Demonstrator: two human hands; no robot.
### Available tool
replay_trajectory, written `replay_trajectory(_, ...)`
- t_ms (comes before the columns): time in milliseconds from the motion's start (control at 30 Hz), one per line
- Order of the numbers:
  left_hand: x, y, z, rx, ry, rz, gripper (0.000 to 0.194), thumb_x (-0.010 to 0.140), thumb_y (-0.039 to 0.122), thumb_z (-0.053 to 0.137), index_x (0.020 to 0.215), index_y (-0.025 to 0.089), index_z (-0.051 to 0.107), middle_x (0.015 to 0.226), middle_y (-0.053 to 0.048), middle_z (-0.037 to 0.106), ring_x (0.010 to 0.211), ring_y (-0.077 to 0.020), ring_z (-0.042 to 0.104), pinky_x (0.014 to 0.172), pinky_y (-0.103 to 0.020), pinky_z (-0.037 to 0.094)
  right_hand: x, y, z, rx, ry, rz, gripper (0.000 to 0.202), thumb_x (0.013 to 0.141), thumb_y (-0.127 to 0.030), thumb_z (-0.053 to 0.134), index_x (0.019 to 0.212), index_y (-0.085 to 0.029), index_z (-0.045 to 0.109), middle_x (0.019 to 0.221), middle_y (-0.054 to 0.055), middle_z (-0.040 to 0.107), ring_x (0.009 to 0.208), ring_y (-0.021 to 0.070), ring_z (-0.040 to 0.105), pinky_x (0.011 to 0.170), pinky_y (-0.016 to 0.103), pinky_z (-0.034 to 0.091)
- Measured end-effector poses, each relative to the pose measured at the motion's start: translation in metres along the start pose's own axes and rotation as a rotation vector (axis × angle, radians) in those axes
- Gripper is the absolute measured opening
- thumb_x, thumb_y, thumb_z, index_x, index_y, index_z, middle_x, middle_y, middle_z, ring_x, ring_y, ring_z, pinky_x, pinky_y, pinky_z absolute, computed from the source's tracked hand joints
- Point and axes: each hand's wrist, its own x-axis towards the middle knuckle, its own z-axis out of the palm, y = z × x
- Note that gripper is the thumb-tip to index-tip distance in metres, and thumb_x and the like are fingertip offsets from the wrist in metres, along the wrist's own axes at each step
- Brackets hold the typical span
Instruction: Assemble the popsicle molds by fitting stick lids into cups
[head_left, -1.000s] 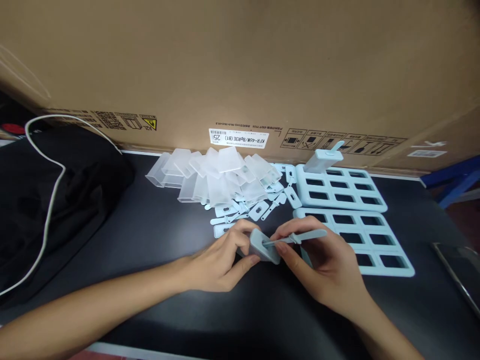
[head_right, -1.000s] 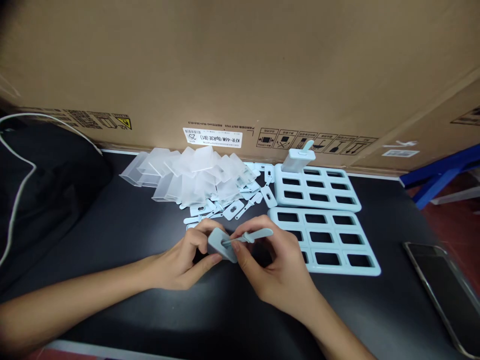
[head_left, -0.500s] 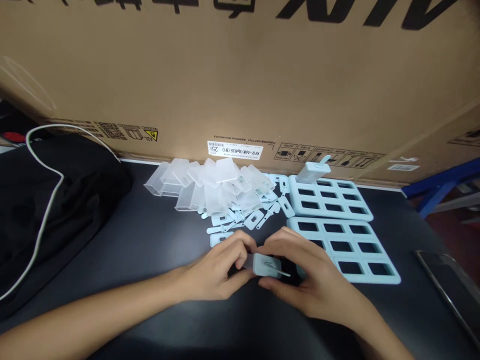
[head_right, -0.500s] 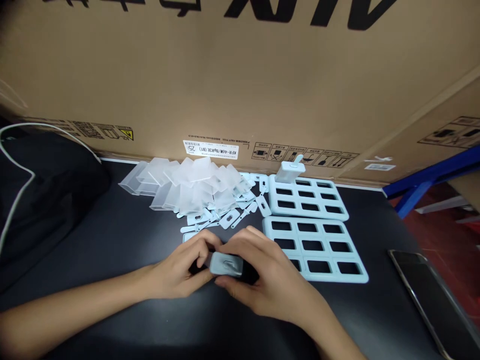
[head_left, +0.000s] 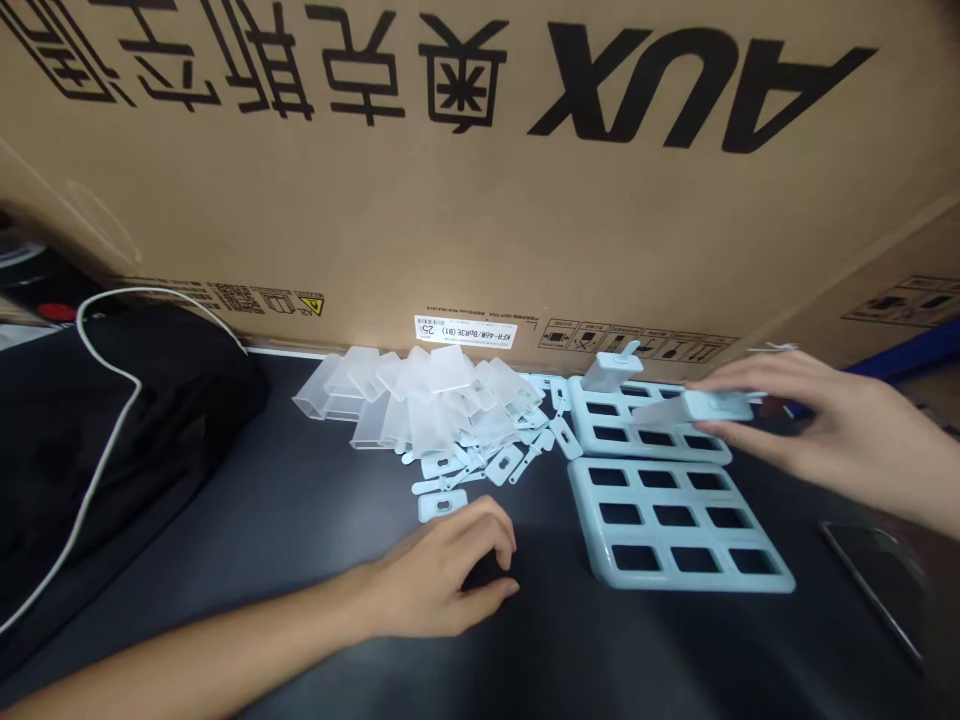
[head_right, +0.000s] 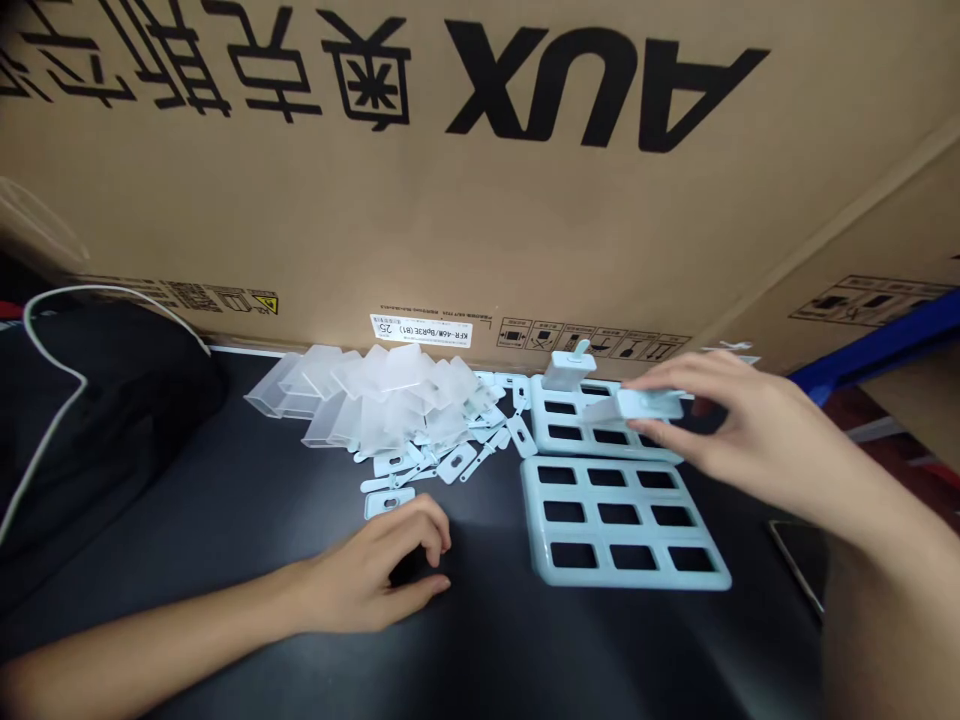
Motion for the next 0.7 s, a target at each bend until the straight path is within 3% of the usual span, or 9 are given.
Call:
replay_trajectory(100, 0.001, 0.002, 0.000, 0.046, -0.045, -0.001, 0.011, 0.090, 0.017, 0.059, 0.095, 0.020, 0.050, 0.103, -0.006, 0.058, 0.086, -0.0143, 0.058, 0.076, -0.026, 0.049, 0.018, 0.021, 0.007, -0.110, -0.085, 0.197, 0.026, 0.084, -0.037, 0.071, 0.105, -0.023, 0.075, 0.109, 0.006, 0.071, 0.079, 0.0139, 0.062, 0.077, 0.034, 0.042)
replay_trajectory(233, 0.003, 0.004, 0.000, 0.071, -0.062, 0.003, 0.008, 0.089, 0.014, 0.056, 0.092, 0.020, 0.051, 0.099, -0.005, 0.058, 0.082, -0.0128, 0.058, 0.074, -0.024, 0.048, 0.040, 0.028, 0.018, -0.152, -0.112, 0.286, 0.021, 0.079, -0.024, 0.075, 0.099, -0.018, 0.077, 0.104, 0.006, 0.071, 0.074, 0.0128, 0.060, 0.074, 0.030, 0.041)
replay_trajectory(367, 0.005, 0.005, -0.001, 0.099, -0.071, 0.000, 0.010, 0.086, 0.013, 0.056, 0.091, 0.020, 0.052, 0.098, -0.004, 0.059, 0.082, -0.0128, 0.058, 0.073, -0.023, 0.048, 0.047, 0.034, 0.026, -0.128, -0.102, 0.282, 0.023, 0.081, -0.026, 0.071, 0.102, -0.019, 0.076, 0.106, 0.006, 0.070, 0.074, 0.0127, 0.060, 0.074, 0.029, 0.042)
replay_trajectory(533, 0.004, 0.005, -0.001, 0.101, -0.066, -0.007, 0.011, 0.085, 0.013, 0.057, 0.090, 0.021, 0.051, 0.097, -0.003, 0.059, 0.080, -0.0121, 0.058, 0.072, -0.022, 0.049, 0.047, 0.039, 0.032, -0.094, -0.094, 0.281, 0.032, 0.072, -0.026, 0.080, 0.102, -0.017, 0.073, 0.105, 0.009, 0.069, 0.083, 0.0185, 0.062, 0.075, 0.031, 0.043)
replay_trajectory(700, 0.004, 0.004, 0.001, 0.087, -0.054, -0.009, 0.012, 0.084, 0.013, 0.058, 0.090, 0.021, 0.050, 0.096, -0.003, 0.060, 0.080, -0.0121, 0.059, 0.072, -0.022, 0.049, 0.048, 0.030, 0.033, -0.069, 0.001, 0.398, 0.017, 0.085, -0.033, 0.067, 0.084, -0.016, 0.071, 0.095, 0.010, 0.070, 0.082, 0.0192, 0.062, 0.076, 0.031, 0.042)
